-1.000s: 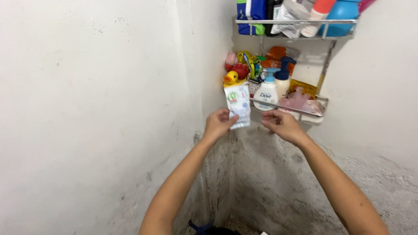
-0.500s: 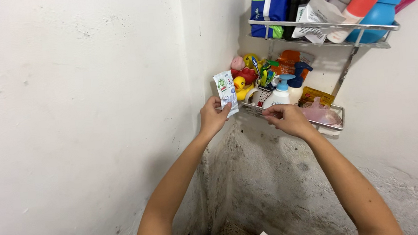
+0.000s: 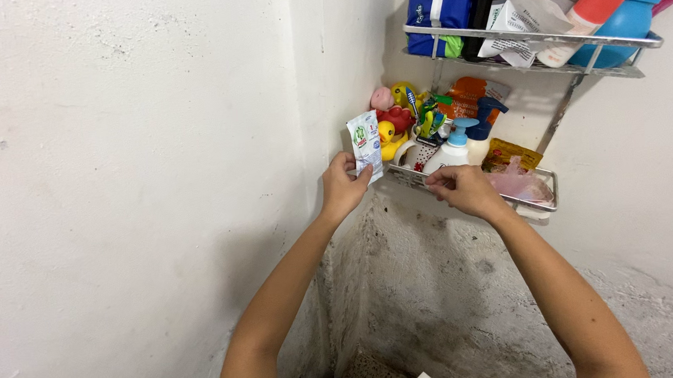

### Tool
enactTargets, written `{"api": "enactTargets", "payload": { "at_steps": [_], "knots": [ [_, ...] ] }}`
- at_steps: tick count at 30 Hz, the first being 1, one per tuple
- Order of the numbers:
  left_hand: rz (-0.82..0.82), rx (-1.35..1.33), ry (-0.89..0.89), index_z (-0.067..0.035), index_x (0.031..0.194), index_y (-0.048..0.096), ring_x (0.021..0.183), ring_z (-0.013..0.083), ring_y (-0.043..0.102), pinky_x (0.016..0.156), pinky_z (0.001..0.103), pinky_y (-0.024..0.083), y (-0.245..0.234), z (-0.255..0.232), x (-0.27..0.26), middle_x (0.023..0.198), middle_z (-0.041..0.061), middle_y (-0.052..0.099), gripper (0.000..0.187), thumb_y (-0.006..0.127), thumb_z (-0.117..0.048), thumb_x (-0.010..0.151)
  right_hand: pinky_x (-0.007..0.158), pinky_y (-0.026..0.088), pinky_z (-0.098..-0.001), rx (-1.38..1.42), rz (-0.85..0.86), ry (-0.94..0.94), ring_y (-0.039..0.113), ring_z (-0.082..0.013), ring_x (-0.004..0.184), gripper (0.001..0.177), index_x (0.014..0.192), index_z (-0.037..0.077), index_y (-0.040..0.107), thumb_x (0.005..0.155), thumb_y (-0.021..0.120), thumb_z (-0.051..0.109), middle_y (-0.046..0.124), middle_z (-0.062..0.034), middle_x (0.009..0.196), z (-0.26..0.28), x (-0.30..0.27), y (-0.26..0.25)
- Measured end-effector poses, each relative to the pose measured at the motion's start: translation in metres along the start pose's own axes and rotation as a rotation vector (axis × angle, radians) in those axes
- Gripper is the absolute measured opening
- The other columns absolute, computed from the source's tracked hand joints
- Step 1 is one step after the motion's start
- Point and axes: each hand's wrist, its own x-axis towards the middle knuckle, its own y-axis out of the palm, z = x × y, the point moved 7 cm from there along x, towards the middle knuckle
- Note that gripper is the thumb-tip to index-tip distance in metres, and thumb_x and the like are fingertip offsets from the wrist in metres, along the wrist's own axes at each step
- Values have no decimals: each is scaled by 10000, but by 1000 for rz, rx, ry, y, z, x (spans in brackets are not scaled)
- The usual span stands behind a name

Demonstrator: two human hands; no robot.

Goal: The person restocks a corner bathroom shelf by cutting open a sachet and placing it on the shelf, then rearranging bottles and soap packs. They then transfer water between buckets and scrub a wall section with a sponge.

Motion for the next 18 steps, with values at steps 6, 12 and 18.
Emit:
{"api": "enactTargets", "payload": {
  "at_steps": [6, 12, 18],
  "knots": [
    [127, -188, -159, -39, 1363, 513, 841, 216, 772, 622, 314, 623, 11, 0, -2, 1106, 185, 747, 540, 713, -119, 868, 717, 601, -279, -38, -165, -250, 744, -135, 763, 250, 1143, 94, 794, 899, 776, 147, 805, -71, 928, 23, 1, -16],
    [314, -189, -113, -43, 1384, 510, 1094, 216, 712, 938, 344, 560, 54, 30, 12, 1201, 138, 737, 525, 729, -86, 909, 626, 624, -298, 192, -143, -214, 716, -156, 817, 675, 1300, 37, 592, 710, 888, 180, 706, -108, 1070, 45, 9, -23],
    [310, -539, 40, -2, 1359, 497, 1133, 227, 691, 951, 326, 545, 102, 46, 33, 1190, 123, 727, 522, 725, -73, 895, 674, 591, -326, 25, -282, -172, 748, -178, 727, 398, 1031, -23, 669, 777, 888, 192, 755, -127, 830, 49, 15, -23]
  ]
}}
